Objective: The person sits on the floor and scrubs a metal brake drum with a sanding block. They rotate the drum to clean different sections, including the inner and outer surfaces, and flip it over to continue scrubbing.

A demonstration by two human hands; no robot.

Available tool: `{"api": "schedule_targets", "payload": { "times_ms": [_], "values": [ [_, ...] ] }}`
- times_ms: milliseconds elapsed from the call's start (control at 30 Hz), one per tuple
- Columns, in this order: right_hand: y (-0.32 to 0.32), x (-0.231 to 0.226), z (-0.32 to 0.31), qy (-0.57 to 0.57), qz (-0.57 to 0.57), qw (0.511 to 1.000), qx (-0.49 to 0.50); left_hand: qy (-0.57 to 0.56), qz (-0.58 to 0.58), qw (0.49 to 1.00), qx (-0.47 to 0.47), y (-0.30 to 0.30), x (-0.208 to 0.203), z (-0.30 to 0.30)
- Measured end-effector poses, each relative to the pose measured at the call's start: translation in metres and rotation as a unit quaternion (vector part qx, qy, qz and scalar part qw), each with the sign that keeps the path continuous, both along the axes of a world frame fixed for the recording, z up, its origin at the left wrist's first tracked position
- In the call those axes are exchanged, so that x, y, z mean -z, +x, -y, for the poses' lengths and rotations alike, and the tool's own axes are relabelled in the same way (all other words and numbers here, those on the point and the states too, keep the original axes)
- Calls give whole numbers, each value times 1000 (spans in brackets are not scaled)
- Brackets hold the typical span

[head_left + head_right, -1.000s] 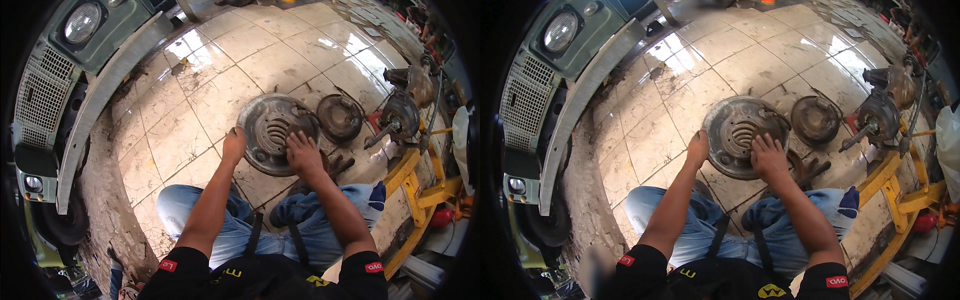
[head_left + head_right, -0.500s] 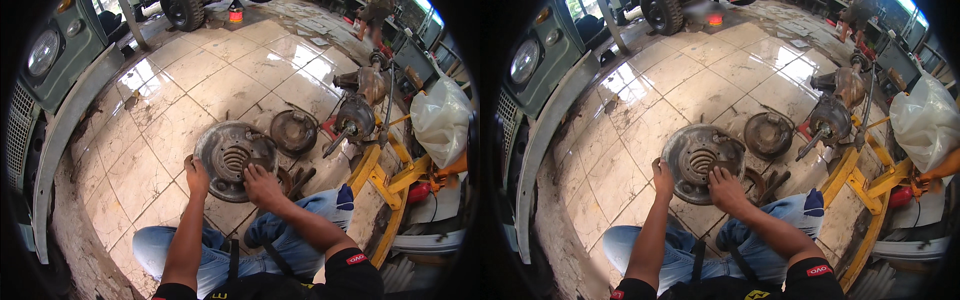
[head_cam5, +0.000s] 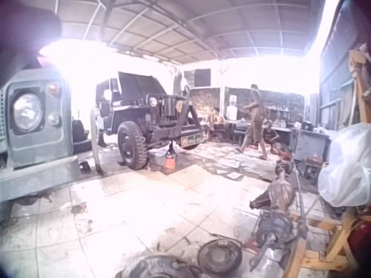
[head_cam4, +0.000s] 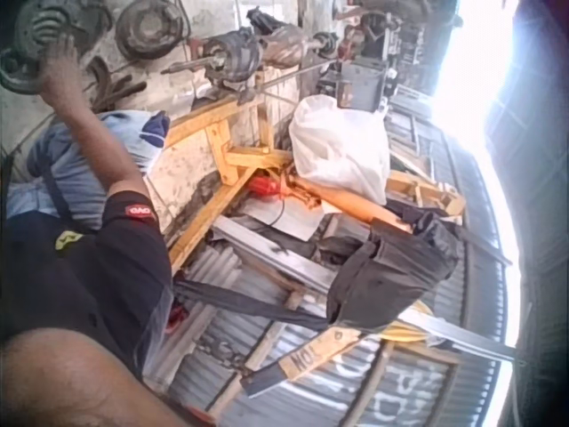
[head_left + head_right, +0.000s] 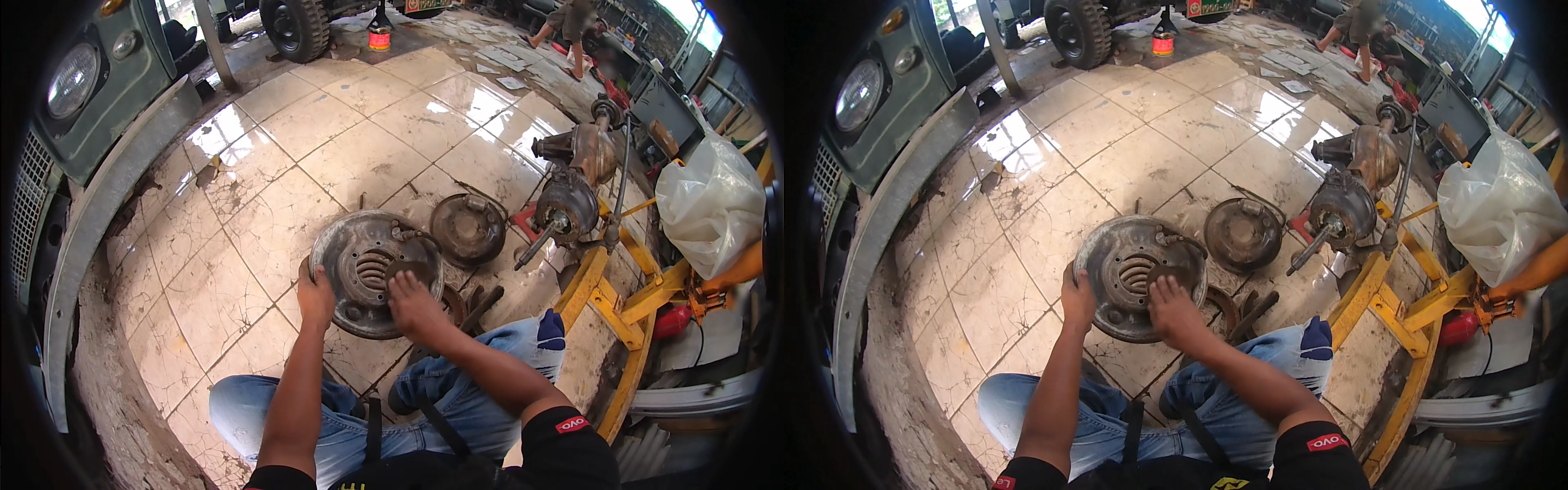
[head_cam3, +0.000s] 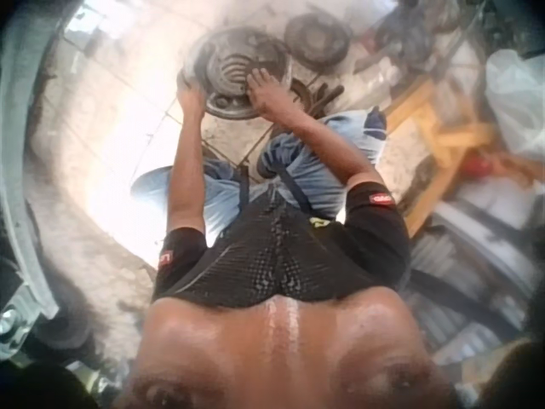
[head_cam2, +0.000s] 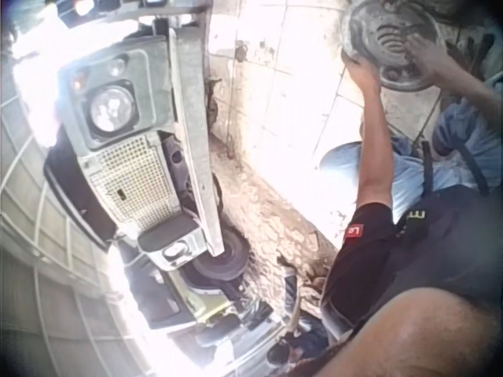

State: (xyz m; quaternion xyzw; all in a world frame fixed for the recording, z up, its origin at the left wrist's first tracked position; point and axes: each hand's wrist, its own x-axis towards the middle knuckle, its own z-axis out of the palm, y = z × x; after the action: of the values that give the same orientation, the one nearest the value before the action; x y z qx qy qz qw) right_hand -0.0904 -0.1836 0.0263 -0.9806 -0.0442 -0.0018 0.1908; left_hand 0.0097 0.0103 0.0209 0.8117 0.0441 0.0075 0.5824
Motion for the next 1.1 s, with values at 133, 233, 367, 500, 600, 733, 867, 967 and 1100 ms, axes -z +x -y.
{"api": "schedule_targets", "payload": {
  "times_ms": [133, 233, 367, 500, 600, 733, 867, 967, 1100],
  "values": [
    [1, -1, 4, 22, 10, 999, 21, -13, 5, 1000, 4, 1, 6, -2],
    [-3, 2, -1, 1, 3, 1000, 10, -20, -7, 1000, 1, -2, 3, 0],
    [-4, 3, 0, 25, 9, 1000, -7, 6, 0, 1000, -14, -3, -3, 1],
    [3, 4, 4, 8, -10, 1000, 5, -33, -25, 999, -10, -4, -8, 5],
    [-6, 8, 4, 33, -19, 999, -32, -39, -22, 999, -8, -1, 4, 2],
    [5, 11, 13, 37, 36, 998, 26, -5, -27, 1000, -1, 1, -2, 6],
    [3, 27, 9, -23, 66, 997, -43, 29, 42, 999, 2, 4, 16, -3],
    [5, 18, 10, -1, 40, 998, 40, 30, 38, 999, 6, -5, -4, 6],
    [-5, 12, -1, -12, 60, 998, 7, -17, 4, 1000, -3, -6, 0, -2]
  ]
}}
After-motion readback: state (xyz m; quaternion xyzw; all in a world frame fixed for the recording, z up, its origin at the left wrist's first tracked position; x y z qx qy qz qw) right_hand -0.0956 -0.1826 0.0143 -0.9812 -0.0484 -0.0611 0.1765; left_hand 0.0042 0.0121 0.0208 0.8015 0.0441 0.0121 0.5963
